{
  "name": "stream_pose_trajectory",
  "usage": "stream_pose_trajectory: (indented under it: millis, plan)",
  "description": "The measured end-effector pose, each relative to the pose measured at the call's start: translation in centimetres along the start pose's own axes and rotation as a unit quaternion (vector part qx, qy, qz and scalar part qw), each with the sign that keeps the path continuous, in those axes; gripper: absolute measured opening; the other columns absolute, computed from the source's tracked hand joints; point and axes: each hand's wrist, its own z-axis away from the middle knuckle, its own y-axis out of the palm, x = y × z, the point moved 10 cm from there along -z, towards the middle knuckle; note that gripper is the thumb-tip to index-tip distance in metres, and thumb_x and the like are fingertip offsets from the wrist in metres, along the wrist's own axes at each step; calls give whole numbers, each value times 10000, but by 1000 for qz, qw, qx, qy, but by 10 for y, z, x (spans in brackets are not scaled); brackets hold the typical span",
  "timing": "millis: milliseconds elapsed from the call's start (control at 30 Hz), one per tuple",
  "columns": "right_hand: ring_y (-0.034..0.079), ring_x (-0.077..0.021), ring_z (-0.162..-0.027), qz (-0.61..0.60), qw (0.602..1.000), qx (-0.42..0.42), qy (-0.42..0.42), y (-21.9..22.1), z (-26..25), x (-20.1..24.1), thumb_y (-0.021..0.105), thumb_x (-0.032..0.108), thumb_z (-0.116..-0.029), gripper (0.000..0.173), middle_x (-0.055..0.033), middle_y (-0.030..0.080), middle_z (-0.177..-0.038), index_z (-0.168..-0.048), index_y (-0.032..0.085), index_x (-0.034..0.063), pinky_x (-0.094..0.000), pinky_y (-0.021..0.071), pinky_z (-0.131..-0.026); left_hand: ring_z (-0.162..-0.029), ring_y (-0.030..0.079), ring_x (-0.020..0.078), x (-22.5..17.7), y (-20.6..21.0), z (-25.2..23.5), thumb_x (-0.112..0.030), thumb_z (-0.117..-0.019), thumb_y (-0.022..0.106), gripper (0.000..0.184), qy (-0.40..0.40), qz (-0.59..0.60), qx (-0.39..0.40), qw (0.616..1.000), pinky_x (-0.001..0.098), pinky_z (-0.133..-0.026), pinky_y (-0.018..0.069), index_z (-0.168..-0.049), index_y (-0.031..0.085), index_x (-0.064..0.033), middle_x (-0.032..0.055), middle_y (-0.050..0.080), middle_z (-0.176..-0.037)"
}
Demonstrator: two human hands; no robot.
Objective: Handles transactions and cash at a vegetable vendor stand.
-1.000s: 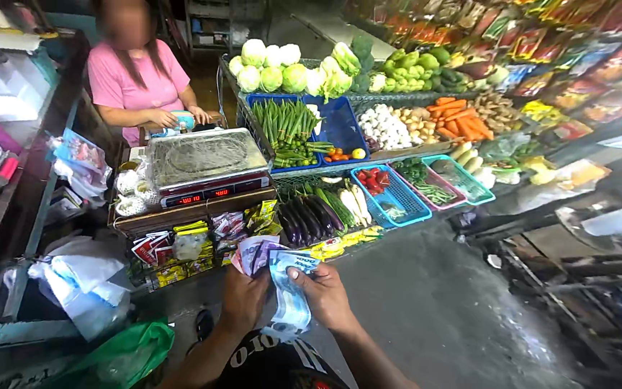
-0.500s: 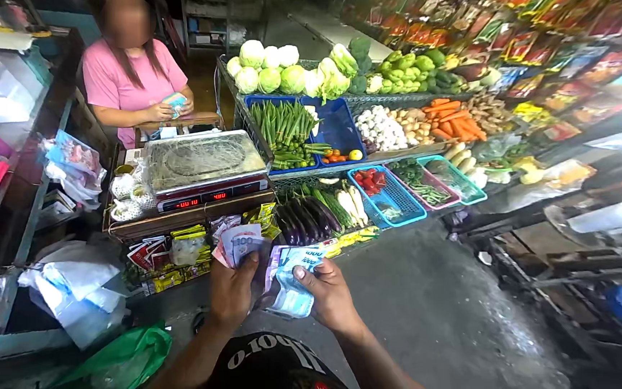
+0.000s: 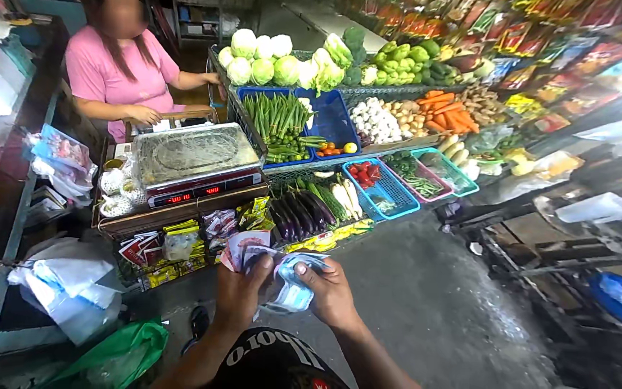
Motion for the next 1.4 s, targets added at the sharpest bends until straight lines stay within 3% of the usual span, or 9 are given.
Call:
stream_pose_trajectory:
  millis: [100, 333, 467, 667, 900, 1133, 1267, 1333, 1400]
  plan:
    - [729, -149, -921, -18, 1000, -13, 14, -4, 1, -1, 678, 82, -972, 170, -66, 752, -1025, -1137, 713, 60, -362, 626, -861, -995, 720, 152, 3, -8, -4, -83, -991, 619, 292, -13, 0, -29, 999, 340, -921, 610, -1237, 556, 60, 90, 731, -1056]
    - [740, -172, -914, 28, 998, 35, 35, 13, 6, -3, 677, 41, -958, 185, -105, 758, -1026, -1135, 711, -1, -363, 635, -850, -926, 744, 127, -9, 2, -1, 16, -855, 745, 309, 45, -86, -24, 995, 298, -863, 639, -1136, 623, 50, 67, 757, -987]
    - [710, -158, -972, 39, 999, 14, 3, 5, 5, -4, 681, 69, -962, 161, -85, 739, -1077, -1104, 746, 31, -347, 611, -891, -954, 741, 137, -8, 7, -2, -59, -845, 796, 377, 23, -77, 0, 997, 308, -883, 636, -1160, 616, 42, 66, 756, -1007]
    - [727, -160, -935, -7, 1000, -7, 8, -8, 4, 2, 688, 78, -965, 222, -82, 744, -1050, -1185, 686, 45, -365, 624, -870, -794, 751, 229, 11, 3, -6, -61, -1029, 521, 192, -45, 24, -11, 999, 386, -749, 653, -1165, 564, 68, 131, 747, -907]
    - [738, -158, -919, 5, 1000, 23, 20, 8, 6, 9, 693, 57, -955, 236, -85, 755, -1041, -1188, 687, 19, -350, 634, -850, -1028, 724, 135, 2, 14, 1, -19, -923, 709, 298, 17, -86, 37, 995, 314, -948, 613, -1203, 617, 28, 64, 746, -1078]
    - [728, -134, -904, 34, 999, 21, 20, 5, 7, 4, 697, 58, -949, 144, -65, 760, -1014, -1077, 761, 41, -334, 626, -845, -998, 731, 98, 2, 16, 12, -35, -864, 775, 333, -9, -121, 77, 990, 289, -919, 625, -1171, 650, -8, 19, 761, -1051]
    - [732, -149, -903, -64, 997, -32, 24, -8, 7, -2, 674, 95, -979, 149, -73, 755, -1011, -1118, 725, 76, -363, 626, -849, -965, 727, 193, 13, 6, 13, -183, -981, 668, 352, -59, 28, 30, 997, 386, -886, 623, -1226, 572, 51, 108, 732, -1044]
    - [735, -158, -887, -98, 994, -27, 34, -8, 5, -3, 686, 91, -970, 172, -91, 753, -1011, -1136, 720, 59, -366, 631, -828, -941, 729, 198, 13, 2, 12, -123, -1023, 543, 269, -68, 47, 10, 997, 387, -873, 623, -1226, 545, 53, 112, 725, -1023]
    - [736, -173, -897, -74, 997, 1, 35, 0, 6, 0, 701, 66, -952, 217, -106, 751, -1028, -1166, 705, 34, -376, 631, -839, -934, 736, 219, 11, 1, 11, -76, -1014, 574, 241, -45, 10, 24, 999, 399, -858, 635, -1212, 577, 62, 130, 733, -1025]
